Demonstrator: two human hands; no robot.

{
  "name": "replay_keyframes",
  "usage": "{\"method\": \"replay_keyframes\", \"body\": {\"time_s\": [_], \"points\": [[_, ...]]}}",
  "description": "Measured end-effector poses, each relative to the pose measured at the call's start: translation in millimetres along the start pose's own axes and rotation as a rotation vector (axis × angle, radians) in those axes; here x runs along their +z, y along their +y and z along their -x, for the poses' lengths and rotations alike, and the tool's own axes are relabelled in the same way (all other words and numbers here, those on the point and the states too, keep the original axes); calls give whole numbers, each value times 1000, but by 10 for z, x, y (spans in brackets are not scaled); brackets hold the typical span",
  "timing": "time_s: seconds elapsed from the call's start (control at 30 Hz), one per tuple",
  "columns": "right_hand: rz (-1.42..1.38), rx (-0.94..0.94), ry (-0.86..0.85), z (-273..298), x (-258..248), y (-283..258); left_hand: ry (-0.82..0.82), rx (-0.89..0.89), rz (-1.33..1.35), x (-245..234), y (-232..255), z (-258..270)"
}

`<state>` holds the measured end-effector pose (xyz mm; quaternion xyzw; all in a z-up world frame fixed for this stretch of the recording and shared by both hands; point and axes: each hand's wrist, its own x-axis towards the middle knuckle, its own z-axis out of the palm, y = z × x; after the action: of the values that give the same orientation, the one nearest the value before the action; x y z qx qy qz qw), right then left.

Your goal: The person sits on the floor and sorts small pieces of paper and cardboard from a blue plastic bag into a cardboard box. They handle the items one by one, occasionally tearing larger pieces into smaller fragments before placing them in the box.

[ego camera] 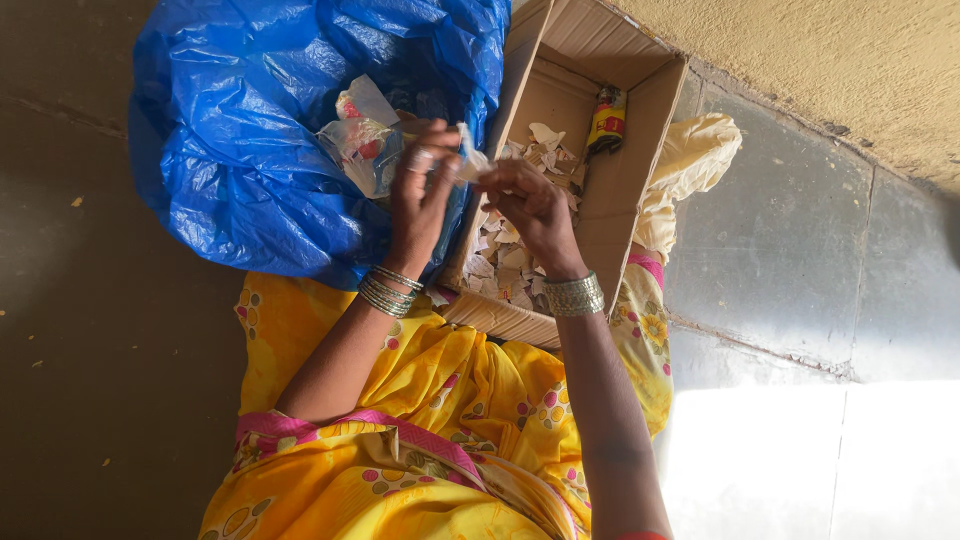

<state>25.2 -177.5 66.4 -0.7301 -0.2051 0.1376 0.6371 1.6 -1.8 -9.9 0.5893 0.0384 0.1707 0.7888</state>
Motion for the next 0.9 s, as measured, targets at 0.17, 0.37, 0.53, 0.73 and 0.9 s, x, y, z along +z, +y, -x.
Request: {"method": "replay_keyframes", "body": {"time_s": [0.17, 0.37, 0.53, 0.73, 0.9], "points": [[84, 30, 33, -125, -59, 20, 249, 172, -95, -67, 102, 14], [175, 163, 187, 5, -515, 395, 281, 253, -224, -64, 228, 44], [752, 224, -92, 95, -701, 845, 161, 321, -310, -29, 299, 68], [1175, 517, -355, 216, -638, 1163, 7, 341, -295, 18, 374, 63], [1247, 486, -470, 329, -478, 1304, 16, 302, -219, 30, 376, 28]]}}
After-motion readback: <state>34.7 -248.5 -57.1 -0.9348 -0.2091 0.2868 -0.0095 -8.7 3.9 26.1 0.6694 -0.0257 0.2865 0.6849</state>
